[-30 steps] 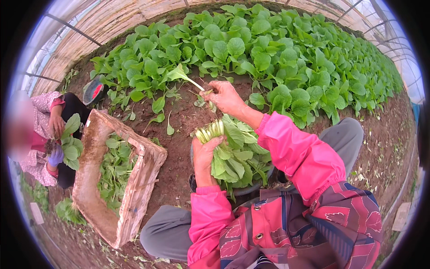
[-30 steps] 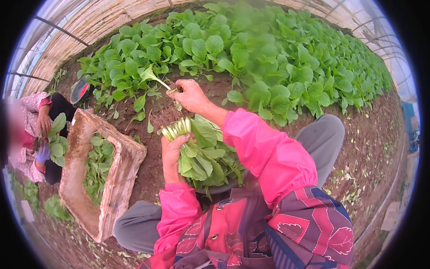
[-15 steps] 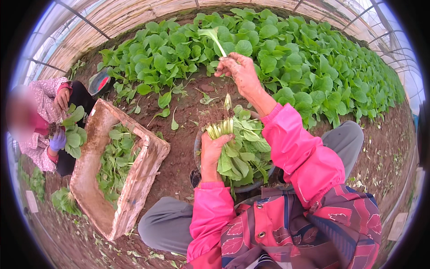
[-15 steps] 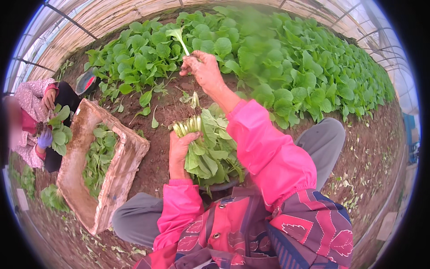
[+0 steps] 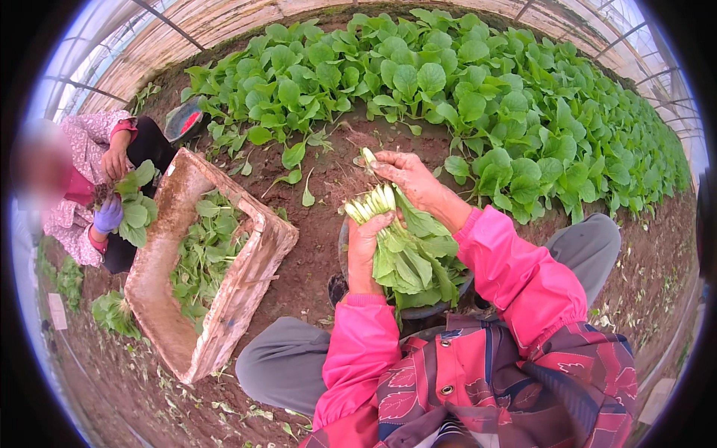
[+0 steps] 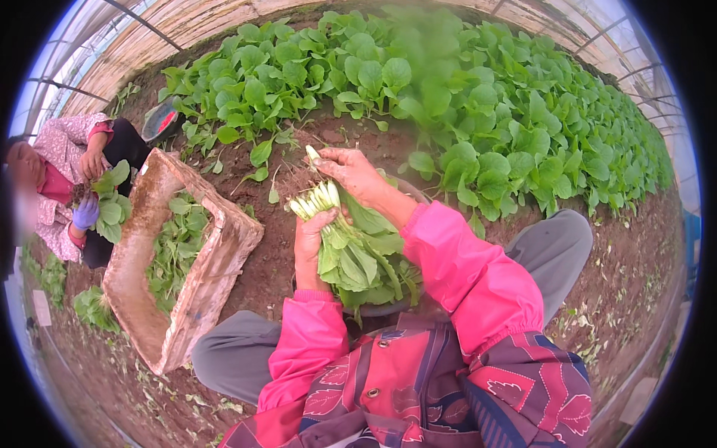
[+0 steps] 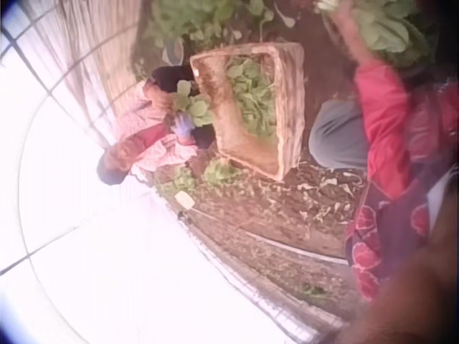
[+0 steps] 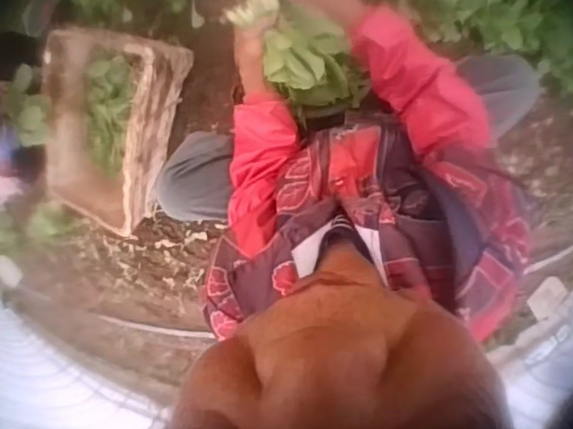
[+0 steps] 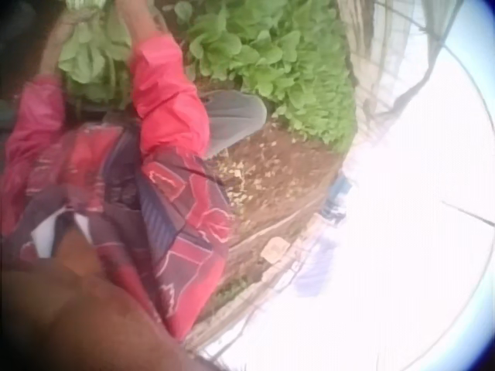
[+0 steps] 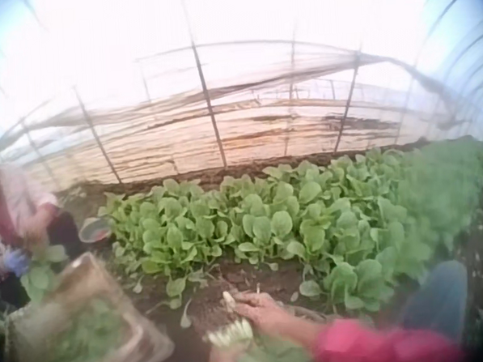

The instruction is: The person harvests leafy green vegetables by hand, pulling them from the soil and placing them into a basket. Another person works nearby, also harvesting and placing vegetables into a crate.

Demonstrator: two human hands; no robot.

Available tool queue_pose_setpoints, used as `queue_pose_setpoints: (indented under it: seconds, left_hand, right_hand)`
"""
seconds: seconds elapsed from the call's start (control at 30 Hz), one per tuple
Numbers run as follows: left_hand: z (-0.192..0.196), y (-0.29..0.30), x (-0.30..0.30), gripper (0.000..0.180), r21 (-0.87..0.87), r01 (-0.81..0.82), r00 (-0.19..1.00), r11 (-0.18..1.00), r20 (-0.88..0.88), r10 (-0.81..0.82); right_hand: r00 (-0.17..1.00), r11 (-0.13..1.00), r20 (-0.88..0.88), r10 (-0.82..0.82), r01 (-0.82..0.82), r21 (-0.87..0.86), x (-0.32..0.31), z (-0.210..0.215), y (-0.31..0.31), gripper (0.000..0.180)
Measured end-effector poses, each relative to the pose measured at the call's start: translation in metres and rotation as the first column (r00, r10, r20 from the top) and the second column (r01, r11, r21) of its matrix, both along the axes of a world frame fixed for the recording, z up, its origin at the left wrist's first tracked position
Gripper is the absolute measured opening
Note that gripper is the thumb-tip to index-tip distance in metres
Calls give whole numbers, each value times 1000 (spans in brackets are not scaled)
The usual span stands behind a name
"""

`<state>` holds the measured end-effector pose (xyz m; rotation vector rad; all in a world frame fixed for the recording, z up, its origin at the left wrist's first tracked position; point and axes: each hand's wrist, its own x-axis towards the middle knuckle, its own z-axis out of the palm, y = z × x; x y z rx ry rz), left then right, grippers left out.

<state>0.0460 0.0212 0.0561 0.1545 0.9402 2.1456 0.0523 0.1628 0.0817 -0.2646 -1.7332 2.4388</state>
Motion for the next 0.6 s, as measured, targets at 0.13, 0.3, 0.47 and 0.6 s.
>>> queue_pose_setpoints:
  seconds: [0.13, 0.3, 0.47, 0.6]
  left_hand:
    - [-1, 2, -1, 28, 55, -51, 998, 997, -29, 53]
    - [-13, 7, -8, 24, 31, -263, 964, 964, -38, 264]
    - [-11, 28, -3, 29, 12, -427, 899, 904, -101, 426]
    - [-27, 24, -3, 36, 44, -428, 898, 903, -94, 430]
  right_hand:
    - [959, 979, -228, -171, 191, 66, -10, 23, 25, 21]
    - [980, 465, -121, -157, 182, 866, 18, 48, 19, 23]
    - [956, 399, -173, -236, 257, 880, 29, 9, -14, 21]
    - [926, 433, -109, -360, 270, 860, 22, -2, -30, 22]
